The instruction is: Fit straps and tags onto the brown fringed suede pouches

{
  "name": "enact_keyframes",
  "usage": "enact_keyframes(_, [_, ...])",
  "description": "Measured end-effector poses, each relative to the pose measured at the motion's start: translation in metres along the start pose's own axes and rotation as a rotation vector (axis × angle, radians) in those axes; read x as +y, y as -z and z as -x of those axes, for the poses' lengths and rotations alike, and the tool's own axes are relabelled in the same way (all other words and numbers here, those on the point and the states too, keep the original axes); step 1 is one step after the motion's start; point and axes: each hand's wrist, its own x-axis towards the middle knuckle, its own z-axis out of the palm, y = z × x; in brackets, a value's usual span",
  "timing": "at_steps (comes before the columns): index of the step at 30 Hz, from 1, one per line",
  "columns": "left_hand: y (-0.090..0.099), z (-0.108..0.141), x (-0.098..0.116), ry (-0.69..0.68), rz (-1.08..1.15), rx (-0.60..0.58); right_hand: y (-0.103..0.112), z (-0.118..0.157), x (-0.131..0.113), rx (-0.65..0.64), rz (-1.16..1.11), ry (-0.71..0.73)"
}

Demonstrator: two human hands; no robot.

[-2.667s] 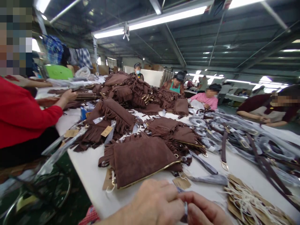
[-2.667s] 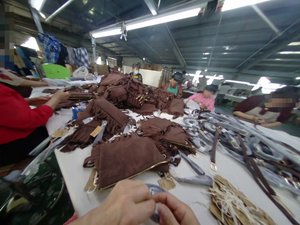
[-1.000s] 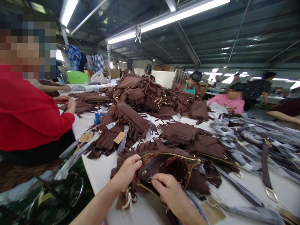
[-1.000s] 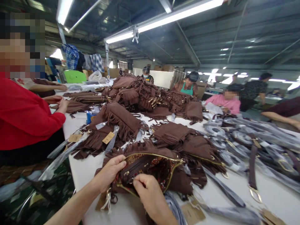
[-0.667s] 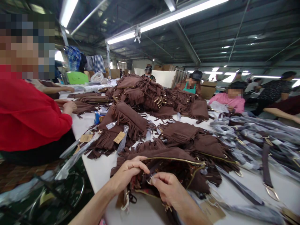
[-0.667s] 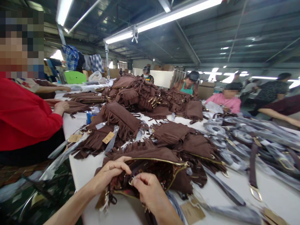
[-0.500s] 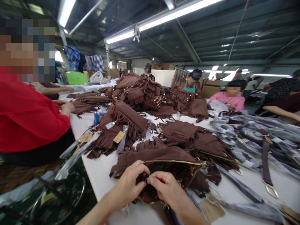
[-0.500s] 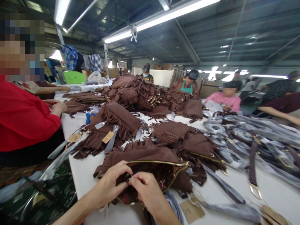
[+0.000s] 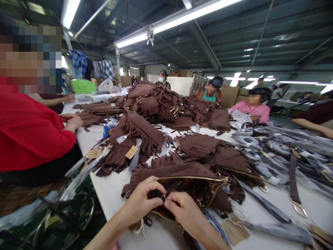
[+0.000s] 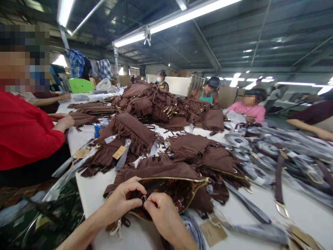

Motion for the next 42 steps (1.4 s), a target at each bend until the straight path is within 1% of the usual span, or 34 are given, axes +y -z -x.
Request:
enact_keyframes(2, [0.001, 0.000, 0.002, -0.014, -0.001, -0.046, -0.001, 0.000, 0.001, 0.002, -0.004, -0.005])
enact_keyframes(3, [0.001, -0.001, 0.003, -0.012, -0.013, -0.044, -0.002, 0.000, 0.002, 0.001, -0.003, -0.005])
enact_keyframes(7, [-0.003, -0.002, 0.003, 0.001, -0.050, 0.042, -0.003, 0.000, 0.006, -0.001, 0.021, 0.006])
enact_keyframes(9, [-0.005, -0.002, 0.002, -0.002, -0.043, 0.048, -0.003, 0.000, 0.008, -0.004, 0.037, 0.007])
enact_keyframes(12, [-0.005, -0.001, 0.000, -0.001, -0.044, 0.034, -0.003, -0.001, 0.009, -0.010, 0.061, -0.004])
enact_keyframes(17, [-0.004, -0.001, 0.003, -0.033, -0.079, -0.031, -0.002, 0.001, 0.008, -0.002, 0.039, -0.026])
enact_keyframes(20, [-0.007, -0.001, 0.005, -0.061, -0.150, -0.052, -0.004, 0.002, 0.007, -0.011, 0.034, -0.046])
enact_keyframes(24, [-0.013, -0.001, 0.005, -0.097, -0.341, -0.073, -0.005, 0.004, 0.002, -0.039, 0.025, -0.093])
enact_keyframes(26, [-0.011, 0.000, 0.007, -0.091, -0.437, -0.097, 0.001, 0.008, -0.002, -0.034, 0.028, -0.086])
enact_keyframes(28, [-0.007, 0.002, 0.015, -0.096, -0.514, -0.117, 0.014, 0.017, -0.008, 0.014, 0.107, -0.008])
enact_keyframes(29, [-0.004, 0.004, 0.021, -0.111, -0.562, -0.107, 0.023, 0.021, -0.011, 0.055, 0.181, 0.048])
enact_keyframes(30, [-0.002, 0.007, 0.029, -0.129, -0.626, -0.082, 0.033, 0.026, -0.015, 0.100, 0.266, 0.102])
enact_keyframes(32, [-0.002, 0.012, 0.046, -0.148, -0.766, 0.007, 0.050, 0.035, -0.022, 0.163, 0.401, 0.169])
enact_keyframes(34, [-0.010, 0.019, 0.062, -0.137, -0.805, 0.081, 0.060, 0.040, -0.027, 0.192, 0.446, 0.206])
enact_keyframes(36, [-0.024, 0.024, 0.072, -0.124, -0.663, 0.071, 0.061, 0.042, -0.029, 0.206, 0.411, 0.254])
enact_keyframes(38, [-0.039, 0.027, 0.074, -0.095, -0.408, 0.035, 0.057, 0.041, -0.029, 0.231, 0.352, 0.310])
enact_keyframes(40, [-0.052, 0.027, 0.069, 0.016, -0.131, 0.012, 0.051, 0.038, -0.026, 0.261, 0.312, 0.350])
enact_keyframes(42, [-0.059, 0.025, 0.062, 0.126, 0.078, 0.002, 0.047, 0.036, -0.023, 0.279, 0.281, 0.355])
